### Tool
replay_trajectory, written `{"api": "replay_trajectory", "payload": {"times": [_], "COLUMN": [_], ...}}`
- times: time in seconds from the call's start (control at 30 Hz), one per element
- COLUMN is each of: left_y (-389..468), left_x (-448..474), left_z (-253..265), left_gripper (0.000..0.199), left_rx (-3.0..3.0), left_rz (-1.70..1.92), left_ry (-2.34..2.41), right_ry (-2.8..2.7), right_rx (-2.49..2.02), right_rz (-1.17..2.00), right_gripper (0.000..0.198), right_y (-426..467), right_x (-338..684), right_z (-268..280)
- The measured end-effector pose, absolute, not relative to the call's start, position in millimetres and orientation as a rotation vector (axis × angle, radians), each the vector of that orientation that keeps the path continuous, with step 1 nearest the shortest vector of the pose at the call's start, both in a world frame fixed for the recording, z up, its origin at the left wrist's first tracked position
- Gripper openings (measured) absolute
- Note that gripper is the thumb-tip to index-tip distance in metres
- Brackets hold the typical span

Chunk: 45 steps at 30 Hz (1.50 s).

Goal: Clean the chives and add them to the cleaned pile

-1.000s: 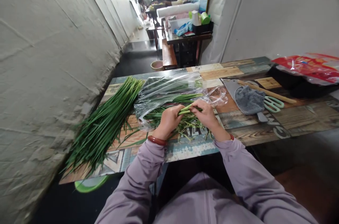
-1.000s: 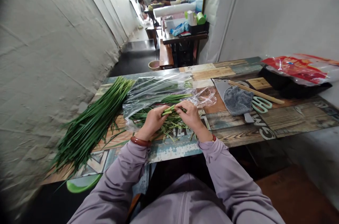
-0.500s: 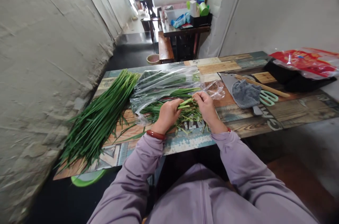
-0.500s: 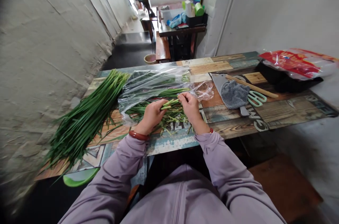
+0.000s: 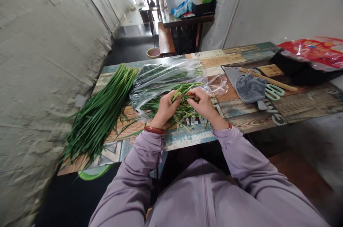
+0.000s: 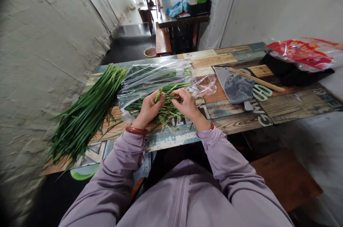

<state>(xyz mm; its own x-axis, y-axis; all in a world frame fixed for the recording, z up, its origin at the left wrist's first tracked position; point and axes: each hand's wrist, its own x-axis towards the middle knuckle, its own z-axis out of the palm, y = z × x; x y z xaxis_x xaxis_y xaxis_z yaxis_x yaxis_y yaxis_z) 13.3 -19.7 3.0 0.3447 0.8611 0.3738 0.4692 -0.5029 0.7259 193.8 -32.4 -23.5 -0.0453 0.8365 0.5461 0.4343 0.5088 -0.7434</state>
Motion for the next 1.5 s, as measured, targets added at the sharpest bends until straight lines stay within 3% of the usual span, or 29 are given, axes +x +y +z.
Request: {"api": "replay_trajectory", "payload": {"times": [0.37, 0.63, 0.8, 0.93, 1.03, 1.17, 1.3, 1.5], "left_y": [-20.7, -21.0, -19.5, -18.8, -20.6, -25.0, -27.2, -27.1], "left_x": [16.1, 15.5, 14.6, 13.2, 13.7, 16.3, 17.4, 15.7], "left_z": [3.2, 2.0, -1.5, -5.1, -6.2, -6.3, -6.8, -1.7], "left_gripper": [0.025, 0.021, 0.024, 0.022, 0.021, 0.031, 0.034, 0.017], "left_rx": [2.134, 2.195, 2.244, 2.306, 2.401, 2.545, 2.591, 2.523], "left_rz": [0.951, 0.894, 0.871, 0.822, 0.732, 0.587, 0.556, 0.569], "left_ry": [1.087, 1.155, 1.165, 1.176, 1.179, 1.231, 1.245, 1.283], "right_ry": [-1.542, -1.090, -1.200, -1.278, -1.295, -1.363, -1.435, -1.386], "right_rx": [-1.105, -0.990, -1.019, -1.138, -1.168, -1.184, -1.216, -1.151], "right_rz": [0.710, 0.939, 0.845, 0.638, 0.559, 0.492, 0.477, 0.652], "right_gripper": [0.008, 0.016, 0.025, 0.017, 0.021, 0.030, 0.039, 0.044], "right_y": [-32.4, -26.2, -32.0, -36.1, -36.0, -36.0, -38.6, -42.6], "right_x": [186.1, 193.5, 195.9, 198.4, 199.5, 198.6, 197.5, 198.2], "right_z": [-25.3, -27.9, -22.1, -20.5, -21.2, -20.1, -17.1, -16.0]}}
